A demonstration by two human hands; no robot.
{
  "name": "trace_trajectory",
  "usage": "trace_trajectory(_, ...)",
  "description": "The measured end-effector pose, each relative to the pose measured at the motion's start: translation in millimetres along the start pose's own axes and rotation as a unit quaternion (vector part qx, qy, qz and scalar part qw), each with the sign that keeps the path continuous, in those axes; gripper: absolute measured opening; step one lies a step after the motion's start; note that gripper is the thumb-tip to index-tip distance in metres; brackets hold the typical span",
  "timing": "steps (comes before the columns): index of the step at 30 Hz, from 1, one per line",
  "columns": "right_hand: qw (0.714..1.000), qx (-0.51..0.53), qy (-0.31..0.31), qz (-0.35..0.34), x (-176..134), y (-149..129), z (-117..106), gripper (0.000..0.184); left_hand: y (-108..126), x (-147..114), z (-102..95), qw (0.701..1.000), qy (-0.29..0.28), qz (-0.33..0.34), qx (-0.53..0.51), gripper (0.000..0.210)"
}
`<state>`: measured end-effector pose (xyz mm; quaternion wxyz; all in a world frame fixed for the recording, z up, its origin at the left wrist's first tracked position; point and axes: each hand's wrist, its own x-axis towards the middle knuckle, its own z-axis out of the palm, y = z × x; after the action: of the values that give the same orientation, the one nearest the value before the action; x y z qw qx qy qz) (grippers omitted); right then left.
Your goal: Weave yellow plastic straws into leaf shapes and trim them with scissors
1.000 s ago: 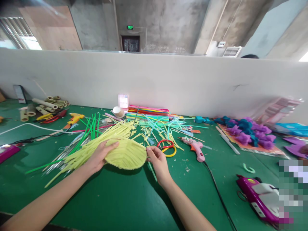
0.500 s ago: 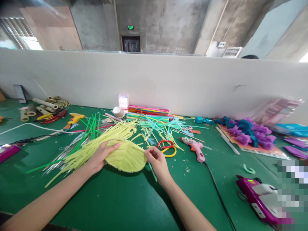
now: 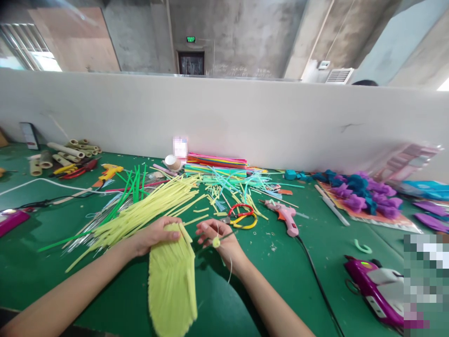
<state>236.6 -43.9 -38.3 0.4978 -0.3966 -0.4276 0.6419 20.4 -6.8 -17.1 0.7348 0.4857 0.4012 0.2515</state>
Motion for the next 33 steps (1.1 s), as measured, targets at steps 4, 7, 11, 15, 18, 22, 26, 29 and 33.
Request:
trace_trajectory(4,0.998,-0.007,-0.045,0.042,-0.3,4.3,5.8,0.034,-2.5,2.7,2.0,0.996,-0.074,0.024,0.052,0.04)
trace_trajectory(7,0.996,-0.016,-0.065,0.054,0.0,8.3,7.2,0.038,-6.0,6.9,1.6,0.994,-0.066,0.037,0.075,0.042)
trace_trajectory(11,0.994,-0.029,-0.086,0.056,-0.5,12.3,8.3,0.035,-9.6,11.3,-0.4,0.992,-0.003,0.068,0.111,0.049)
trace_trajectory(15,0.989,-0.048,-0.131,0.05,-0.9,13.8,10.3,0.034,-8.4,9.2,-1.4,0.982,-0.005,0.085,0.167,0.052)
trace_trajectory(18,0.985,-0.058,-0.156,0.052,-0.8,15.0,11.4,0.036,-7.9,7.2,-0.7,0.981,-0.033,0.084,0.174,0.053)
trace_trajectory(22,0.985,-0.054,-0.151,0.067,-0.9,16.8,12.4,0.037,-8.6,7.8,1.0,0.977,-0.031,0.086,0.192,0.052)
trace_trajectory(26,0.986,-0.054,-0.143,0.073,-1.1,16.6,14.0,0.041,-7.2,9.5,2.2,0.98,-0.015,0.07,0.186,0.052)
trace_trajectory(29,0.986,-0.047,-0.14,0.075,-1.4,14.6,16.0,0.041,-6.5,10.0,2.4,0.981,0.001,0.067,0.181,0.054)
trace_trajectory(33,0.985,-0.062,-0.145,0.072,-2.8,11.5,18.9,0.038,-8.5,9.5,3.3,0.984,-0.01,0.055,0.168,0.053)
